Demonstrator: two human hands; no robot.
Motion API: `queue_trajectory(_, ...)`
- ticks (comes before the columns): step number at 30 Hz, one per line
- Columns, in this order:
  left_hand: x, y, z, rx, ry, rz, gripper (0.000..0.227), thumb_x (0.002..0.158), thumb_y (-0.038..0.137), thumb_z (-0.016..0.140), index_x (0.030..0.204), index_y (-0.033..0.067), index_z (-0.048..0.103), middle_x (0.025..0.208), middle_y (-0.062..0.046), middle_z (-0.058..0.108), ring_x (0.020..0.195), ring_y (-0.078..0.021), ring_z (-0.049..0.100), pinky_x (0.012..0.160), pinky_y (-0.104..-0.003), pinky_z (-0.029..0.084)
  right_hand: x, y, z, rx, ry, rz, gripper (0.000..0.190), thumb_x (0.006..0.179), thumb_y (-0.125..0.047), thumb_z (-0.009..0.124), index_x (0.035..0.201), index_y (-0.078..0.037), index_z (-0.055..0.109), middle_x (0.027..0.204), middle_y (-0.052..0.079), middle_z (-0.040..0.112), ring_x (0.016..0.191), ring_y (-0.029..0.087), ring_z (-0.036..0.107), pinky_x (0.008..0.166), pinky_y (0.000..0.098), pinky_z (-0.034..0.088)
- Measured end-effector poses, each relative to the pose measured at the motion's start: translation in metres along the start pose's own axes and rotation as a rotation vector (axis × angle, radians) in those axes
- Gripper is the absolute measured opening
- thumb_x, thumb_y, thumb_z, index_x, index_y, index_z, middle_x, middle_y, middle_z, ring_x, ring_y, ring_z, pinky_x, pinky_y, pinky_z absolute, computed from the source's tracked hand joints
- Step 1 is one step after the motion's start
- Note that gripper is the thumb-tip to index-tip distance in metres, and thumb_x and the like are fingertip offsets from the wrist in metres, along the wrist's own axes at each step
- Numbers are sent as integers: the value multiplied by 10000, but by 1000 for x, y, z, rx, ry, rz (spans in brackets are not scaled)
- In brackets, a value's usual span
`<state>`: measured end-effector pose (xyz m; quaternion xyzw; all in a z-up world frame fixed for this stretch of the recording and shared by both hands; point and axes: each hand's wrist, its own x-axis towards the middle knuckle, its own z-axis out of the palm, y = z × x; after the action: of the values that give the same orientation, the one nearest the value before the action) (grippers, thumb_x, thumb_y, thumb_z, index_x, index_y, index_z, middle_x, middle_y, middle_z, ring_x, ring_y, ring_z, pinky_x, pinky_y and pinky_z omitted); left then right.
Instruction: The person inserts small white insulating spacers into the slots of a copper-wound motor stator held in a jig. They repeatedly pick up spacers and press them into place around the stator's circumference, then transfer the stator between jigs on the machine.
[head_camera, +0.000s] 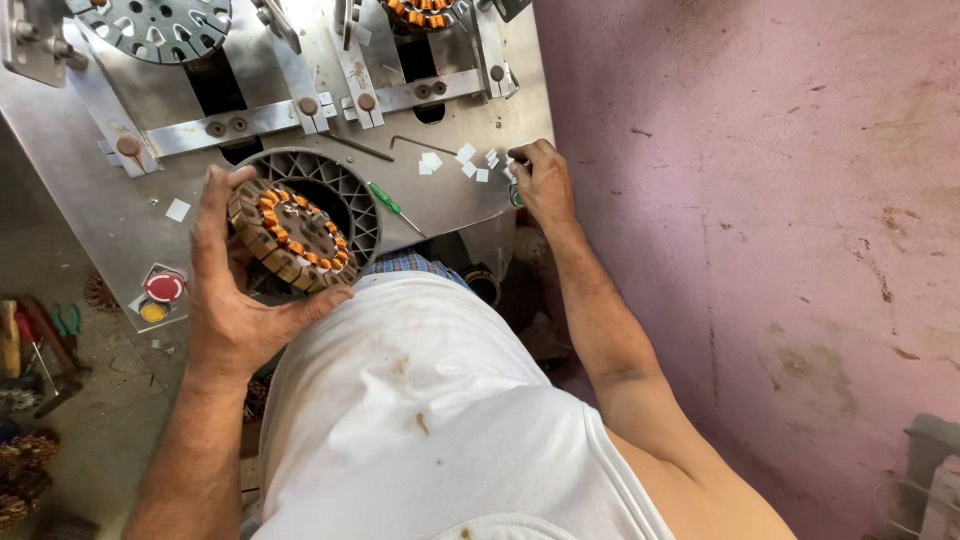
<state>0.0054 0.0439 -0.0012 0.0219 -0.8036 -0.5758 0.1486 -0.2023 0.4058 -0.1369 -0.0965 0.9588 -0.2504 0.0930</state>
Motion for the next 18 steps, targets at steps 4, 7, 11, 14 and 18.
queue_trajectory(4, -6, 0, 11, 249, 73, 97, 1345, 656, 447, 968, 1684, 219, 131, 1641, -187, 351, 1510, -329, 408, 1255, -480, 481, 15, -8, 16, -191, 10, -66, 293, 856, -262, 833, 1028, -32, 774, 1020, 125, 661, 1030, 298, 615, 864, 449, 533)
queue_trajectory(7, -3, -1, 19, 356, 101, 161, 1346, 660, 478, 973, 1674, 237, 121, 1640, -202, 298, 1551, -365, 359, 1301, -529, 450, 21, -15, 26, -272, -63, 15, 370, 822, -346, 860, 985, -28, 764, 1009, 119, 655, 1038, 278, 604, 848, 441, 536)
queue_trajectory(11, -5, 2, 14, 370, 82, 126, 1333, 673, 526, 929, 1677, 215, 109, 1663, -221, 281, 1557, -398, 343, 1284, -561, 437, 20, -22, 30, -257, -11, 21, 347, 817, -312, 861, 1001, -35, 764, 1022, 103, 703, 1027, 277, 624, 854, 448, 540)
queue_trajectory(14, -5, 7, 5, 325, 65, 113, 1284, 676, 598, 855, 1663, 184, 145, 1642, -241, 297, 1532, -414, 356, 1248, -567, 442, 22, -24, 24, -204, -26, 36, 340, 793, -275, 870, 1020, -45, 766, 1014, 107, 735, 1006, 289, 643, 863, 452, 538)
queue_trajectory(18, -5, 16, -4, 332, 63, 102, 1191, 699, 664, 753, 1639, 175, 210, 1631, -246, 333, 1517, -420, 369, 1226, -580, 423, 24, -26, 15, -73, -105, 143, 477, 778, -203, 834, 1215, -66, 698, 963, 116, 755, 936, 292, 707, 837, 445, 557)
